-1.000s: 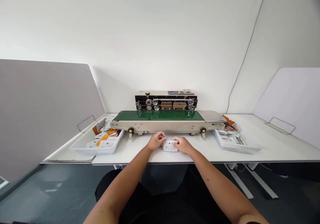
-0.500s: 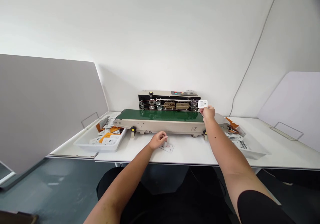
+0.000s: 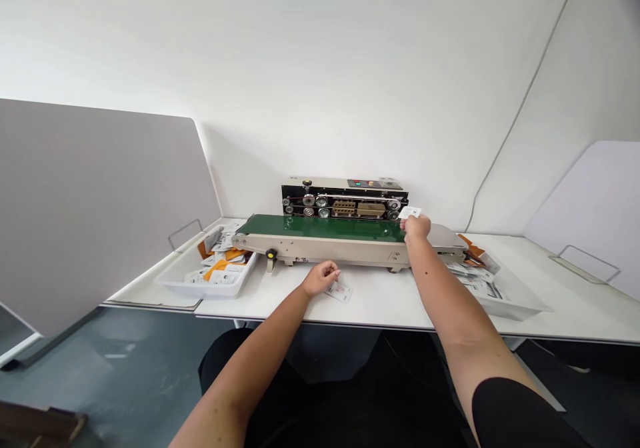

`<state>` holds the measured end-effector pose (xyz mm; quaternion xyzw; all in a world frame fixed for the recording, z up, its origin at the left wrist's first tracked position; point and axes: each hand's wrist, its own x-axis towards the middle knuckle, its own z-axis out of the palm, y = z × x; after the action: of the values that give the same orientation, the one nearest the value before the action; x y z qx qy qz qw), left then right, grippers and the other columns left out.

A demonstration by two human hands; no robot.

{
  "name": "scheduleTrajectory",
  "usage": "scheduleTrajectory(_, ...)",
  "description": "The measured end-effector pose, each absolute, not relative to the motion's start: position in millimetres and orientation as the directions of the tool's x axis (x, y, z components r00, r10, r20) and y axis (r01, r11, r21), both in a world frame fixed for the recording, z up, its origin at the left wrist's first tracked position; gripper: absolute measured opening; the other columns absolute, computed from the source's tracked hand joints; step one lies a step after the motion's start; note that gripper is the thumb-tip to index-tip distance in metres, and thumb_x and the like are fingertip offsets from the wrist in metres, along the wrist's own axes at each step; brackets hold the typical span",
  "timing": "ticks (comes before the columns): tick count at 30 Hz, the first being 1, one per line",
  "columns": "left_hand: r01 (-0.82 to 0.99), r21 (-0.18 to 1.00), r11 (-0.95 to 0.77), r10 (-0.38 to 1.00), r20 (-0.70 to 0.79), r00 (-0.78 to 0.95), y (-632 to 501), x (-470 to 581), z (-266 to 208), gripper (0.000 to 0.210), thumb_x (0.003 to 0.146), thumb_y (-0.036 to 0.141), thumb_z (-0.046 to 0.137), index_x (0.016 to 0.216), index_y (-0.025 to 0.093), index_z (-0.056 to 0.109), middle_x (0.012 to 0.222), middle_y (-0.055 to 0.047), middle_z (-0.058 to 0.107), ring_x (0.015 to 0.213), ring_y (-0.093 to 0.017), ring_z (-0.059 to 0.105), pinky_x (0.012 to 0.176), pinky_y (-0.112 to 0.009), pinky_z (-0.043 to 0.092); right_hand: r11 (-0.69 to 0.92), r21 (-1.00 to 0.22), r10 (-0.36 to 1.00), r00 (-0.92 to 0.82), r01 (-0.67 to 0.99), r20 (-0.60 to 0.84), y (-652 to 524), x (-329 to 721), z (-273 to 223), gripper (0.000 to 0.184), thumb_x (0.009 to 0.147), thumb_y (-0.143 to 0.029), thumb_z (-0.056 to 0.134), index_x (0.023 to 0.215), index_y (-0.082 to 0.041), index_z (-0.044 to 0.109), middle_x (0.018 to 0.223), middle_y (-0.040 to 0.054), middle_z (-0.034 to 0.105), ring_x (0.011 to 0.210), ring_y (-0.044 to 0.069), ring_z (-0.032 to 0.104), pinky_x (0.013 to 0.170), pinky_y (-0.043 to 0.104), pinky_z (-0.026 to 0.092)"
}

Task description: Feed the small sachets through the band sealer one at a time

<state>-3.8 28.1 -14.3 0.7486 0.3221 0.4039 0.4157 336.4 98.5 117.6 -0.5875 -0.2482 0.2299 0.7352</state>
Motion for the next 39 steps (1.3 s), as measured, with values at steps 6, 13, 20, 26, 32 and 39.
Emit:
scheduleTrajectory(6,0.172,0.87,-0.462,0.82,0.345,0.456,27,-3,-13,0.037,0.088,0.053,0.062,0.086,0.016,0.059,0.072,-0.002,0.068,0.058,-0.011,0.055,0.054,-0.02,0.041,0.066,-0.986,0.81,0.585,-0.152,-0.036,111,318,122,0.016,0.074,-0.005,0.065,0.078,-0.016,0.055,0.051,-0.0025,0.052,0.038,0.009,0.048,0.036,0.018,0.043)
scheduleTrajectory(13,0.323,0.659,-0.679,0.668,0.373,0.644,13,-3,2,0.033,0.085,0.05,0.068,0.093,0.017,0.071,0.092,-0.008,0.074,0.089,-0.022,0.067,0.082,-0.032,0.051,0.072,-0.989,0.86,0.511,-0.127,-0.003,99,303,129,0.024,0.075,-0.012,0.067,0.097,-0.015,0.06,0.062,-0.0025,0.055,0.046,0.01,0.052,0.044,0.022,0.049)
scheduleTrajectory(20,0.275,0.511,-0.815,0.445,0.247,0.861,8,-7,4,0.065,0.071,0.055,0.082,0.129,0.03,0.067,0.141,-0.009,0.062,0.134,-0.032,0.052,0.115,-0.044,0.036,0.417,-0.803,0.742,0.351,0.426,0.572,-5,246,46,0.04,0.084,-0.034,0.055,0.12,-0.019,0.063,0.096,0.0082,0.066,0.086,0.021,0.062,0.076,0.031,0.055)
scheduleTrajectory(26,0.322,0.523,-0.789,0.532,0.321,0.783,8,-5,-3,0.04,0.091,0.051,0.062,0.124,0.029,0.07,0.13,-0.007,0.069,0.121,-0.027,0.062,0.106,-0.037,0.045,0.333,-0.866,0.912,0.107,0.372,0.396,-39,215,-29,0.035,0.082,-0.035,0.054,0.112,-0.022,0.067,0.089,0.0046,0.067,0.08,0.022,0.062,0.072,0.033,0.053)
scheduleTrajectory(32,0.379,0.622,-0.685,0.724,0.526,0.445,13,0,6,0.039,0.1,0.045,0.042,0.1,0.018,0.07,0.097,-0.009,0.069,0.094,-0.023,0.063,0.088,-0.036,0.049,0.373,-0.858,0.911,0.035,0.354,0.41,-33,220,-30,0.044,0.081,-0.035,0.06,0.123,-0.022,0.065,0.112,0.0087,0.066,0.098,0.023,0.062,0.083,0.036,0.055)
scheduleTrajectory(39,0.062,0.951,-0.302,0.851,0.24,0.468,17,0,1,0.043,0.083,0.06,0.066,0.089,0.02,0.05,0.067,0.003,0.06,0.06,-0.014,0.059,0.061,-0.025,0.046,0.389,-0.815,0.921,-0.167,0.429,0.352,-38,212,-20,0.033,0.085,-0.039,0.063,0.113,-0.022,0.072,0.103,0.0076,0.073,0.097,0.027,0.066,0.088,0.04,0.052)
